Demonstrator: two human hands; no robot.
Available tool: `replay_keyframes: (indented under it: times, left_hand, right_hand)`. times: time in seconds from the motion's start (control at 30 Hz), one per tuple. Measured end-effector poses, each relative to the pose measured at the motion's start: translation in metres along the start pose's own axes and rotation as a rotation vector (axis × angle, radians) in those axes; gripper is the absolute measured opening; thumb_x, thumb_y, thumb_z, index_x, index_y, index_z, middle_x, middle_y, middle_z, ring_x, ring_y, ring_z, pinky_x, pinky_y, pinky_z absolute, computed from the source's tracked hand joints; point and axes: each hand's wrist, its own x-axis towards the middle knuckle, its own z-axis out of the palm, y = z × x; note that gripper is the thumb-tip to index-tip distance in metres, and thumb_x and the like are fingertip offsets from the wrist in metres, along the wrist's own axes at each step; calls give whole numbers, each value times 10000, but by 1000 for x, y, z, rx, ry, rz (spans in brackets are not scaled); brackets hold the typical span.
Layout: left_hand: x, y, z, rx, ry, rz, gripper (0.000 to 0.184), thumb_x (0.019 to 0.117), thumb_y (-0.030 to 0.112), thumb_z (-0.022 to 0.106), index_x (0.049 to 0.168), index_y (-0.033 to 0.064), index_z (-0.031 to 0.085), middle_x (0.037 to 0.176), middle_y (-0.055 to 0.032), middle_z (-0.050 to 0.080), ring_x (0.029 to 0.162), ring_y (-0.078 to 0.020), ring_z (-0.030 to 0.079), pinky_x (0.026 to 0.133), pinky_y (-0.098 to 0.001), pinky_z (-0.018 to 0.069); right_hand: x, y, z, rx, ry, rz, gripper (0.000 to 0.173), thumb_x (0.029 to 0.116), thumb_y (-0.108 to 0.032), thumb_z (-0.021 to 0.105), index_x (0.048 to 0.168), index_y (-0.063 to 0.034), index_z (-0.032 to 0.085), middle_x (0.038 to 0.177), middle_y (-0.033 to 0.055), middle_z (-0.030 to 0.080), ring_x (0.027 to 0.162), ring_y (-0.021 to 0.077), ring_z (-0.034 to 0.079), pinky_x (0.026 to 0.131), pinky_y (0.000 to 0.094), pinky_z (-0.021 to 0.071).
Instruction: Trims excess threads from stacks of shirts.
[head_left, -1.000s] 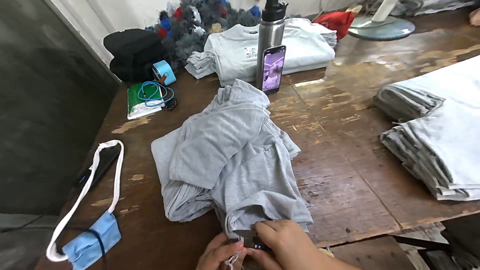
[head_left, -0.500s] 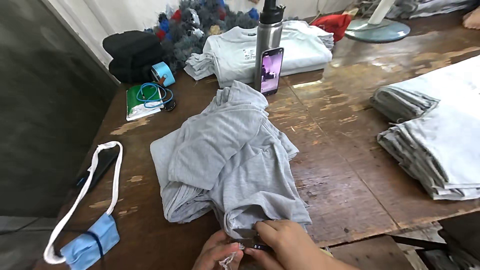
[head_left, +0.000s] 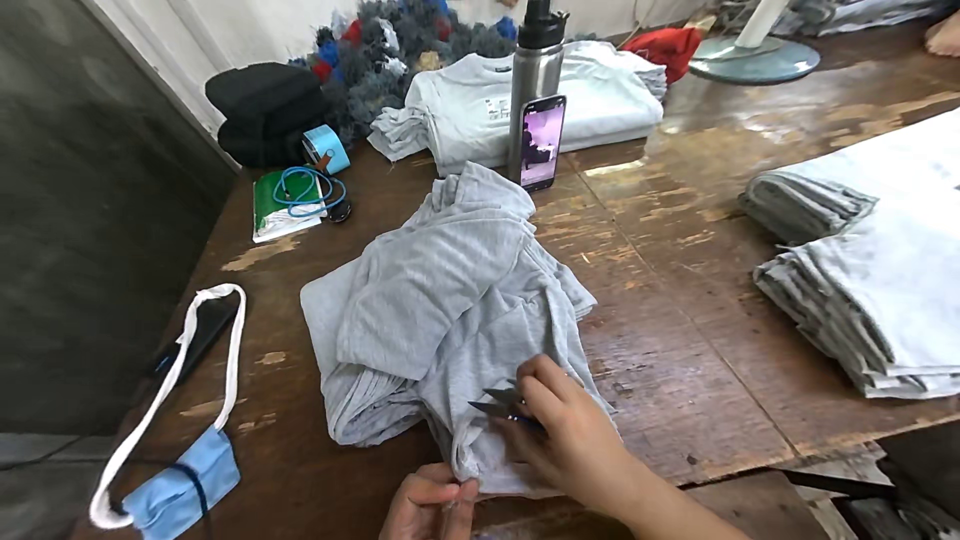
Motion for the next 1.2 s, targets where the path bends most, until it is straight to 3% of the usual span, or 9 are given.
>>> replay_keyframes:
  times: [0.1,0.2,0.27,0.4,0.47,0.53,0.6,0.87,1.2]
  left_hand:
    - [1,1,-11,65,-64,60,207,914,85,748,1051,240,745,1021,140,705,912,33,671,798,-141,575]
    - [4,-2,-26,193,-128,169,202,894,68,767,1035,209,736,1028,133,713,979,16,673,859,-167,570]
    - [6,-3,-34,297,-181,230,181,871,39,766,992,163,714,1035,97,720,1003,-11,685,871,-188,583]
    - [10,0,-40,436,-315,183,74,871,55,758,889,102,703,971,44,733,977,-16,687,872,-180,575]
    - [12,1,-41,469,-371,122,38,881,75,756,874,86,720,953,21,745,960,-18,690,869,-174,568]
    - [13,4,-40,470,-404,49,29,891,72,743,876,67,718,951,1,760,957,-17,705,867,-178,578]
    - [12,3,-40,432,-392,-4,42,888,65,743,893,78,703,953,9,760,946,-11,713,840,-184,594]
    - [6,-2,-25,270,-267,7,45,995,154,655,1003,172,614,1038,67,687,962,14,657,802,-142,556]
    - [6,-2,-26,277,-252,112,84,957,140,714,1006,175,656,989,78,705,913,3,678,780,-146,569]
  right_hand:
    - [-2,12,-2,158,31,-16,124,861,-99,615,950,-15,601,1016,134,605,789,121,581,655,187,501]
    - [-10,15,-18,537,81,-108,112,933,-91,561,996,-79,469,1134,84,655,954,67,652,801,177,538]
    - [-14,15,-29,620,60,-129,97,961,-115,542,1032,-105,476,1025,49,721,909,70,708,786,204,575]
    - [-22,22,-36,269,-213,-71,154,937,-197,520,979,-63,583,773,45,600,681,134,586,611,286,501]
    - [-27,22,-28,151,-309,-81,239,977,-300,542,962,-67,597,811,69,581,734,190,596,652,345,518]
    - [-32,20,-19,65,-306,-119,452,1040,-511,484,930,-86,592,890,92,598,840,236,619,727,383,529]
    - [-34,19,-15,7,-284,-152,533,1037,-600,423,911,-105,576,908,92,599,875,253,620,743,388,523]
    - [-35,15,-12,-152,-327,-213,599,1051,-630,293,866,-145,592,916,70,595,870,266,615,693,401,515]
    - [-38,15,-14,-154,-335,-219,608,1063,-613,259,846,-155,595,939,64,597,889,250,602,719,380,505]
